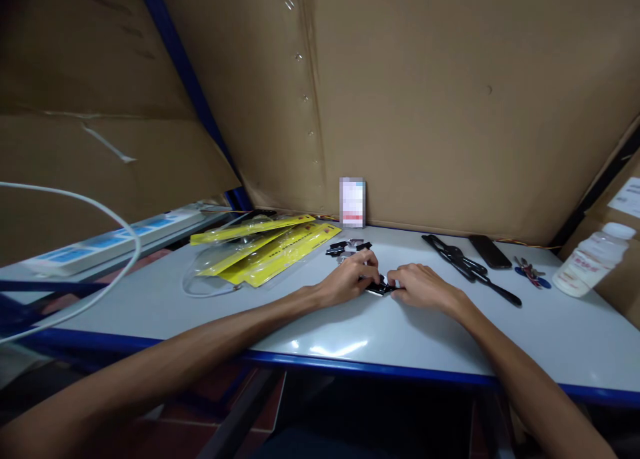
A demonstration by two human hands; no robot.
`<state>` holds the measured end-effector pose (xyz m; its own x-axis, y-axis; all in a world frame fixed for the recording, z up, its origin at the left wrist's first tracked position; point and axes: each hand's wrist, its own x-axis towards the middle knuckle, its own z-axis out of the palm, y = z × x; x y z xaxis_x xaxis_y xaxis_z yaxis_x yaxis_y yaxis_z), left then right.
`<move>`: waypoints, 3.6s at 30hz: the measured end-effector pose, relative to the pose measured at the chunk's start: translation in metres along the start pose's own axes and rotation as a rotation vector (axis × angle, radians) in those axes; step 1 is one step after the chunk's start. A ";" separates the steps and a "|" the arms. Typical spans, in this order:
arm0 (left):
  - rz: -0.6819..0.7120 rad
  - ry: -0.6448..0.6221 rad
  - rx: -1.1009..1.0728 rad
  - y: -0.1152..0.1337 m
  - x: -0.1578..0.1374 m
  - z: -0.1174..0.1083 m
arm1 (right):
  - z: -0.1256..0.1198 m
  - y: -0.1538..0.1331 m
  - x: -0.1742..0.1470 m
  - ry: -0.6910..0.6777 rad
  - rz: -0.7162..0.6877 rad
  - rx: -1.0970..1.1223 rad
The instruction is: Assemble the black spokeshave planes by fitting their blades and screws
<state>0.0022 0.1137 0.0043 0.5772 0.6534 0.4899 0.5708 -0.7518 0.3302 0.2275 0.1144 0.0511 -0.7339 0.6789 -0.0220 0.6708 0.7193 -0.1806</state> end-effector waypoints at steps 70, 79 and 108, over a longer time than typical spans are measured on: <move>-0.169 -0.119 0.226 -0.006 0.000 -0.009 | -0.004 -0.005 -0.001 -0.021 0.020 -0.036; -0.150 -0.138 0.260 -0.003 0.000 -0.012 | -0.002 -0.004 -0.001 -0.011 0.028 -0.020; -0.050 -0.310 0.060 -0.010 0.002 -0.030 | -0.001 0.004 -0.002 0.005 -0.028 -0.040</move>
<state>-0.0201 0.1200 0.0265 0.6925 0.6926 0.2019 0.6313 -0.7172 0.2950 0.2318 0.1165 0.0511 -0.7519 0.6591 -0.0130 0.6539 0.7432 -0.1418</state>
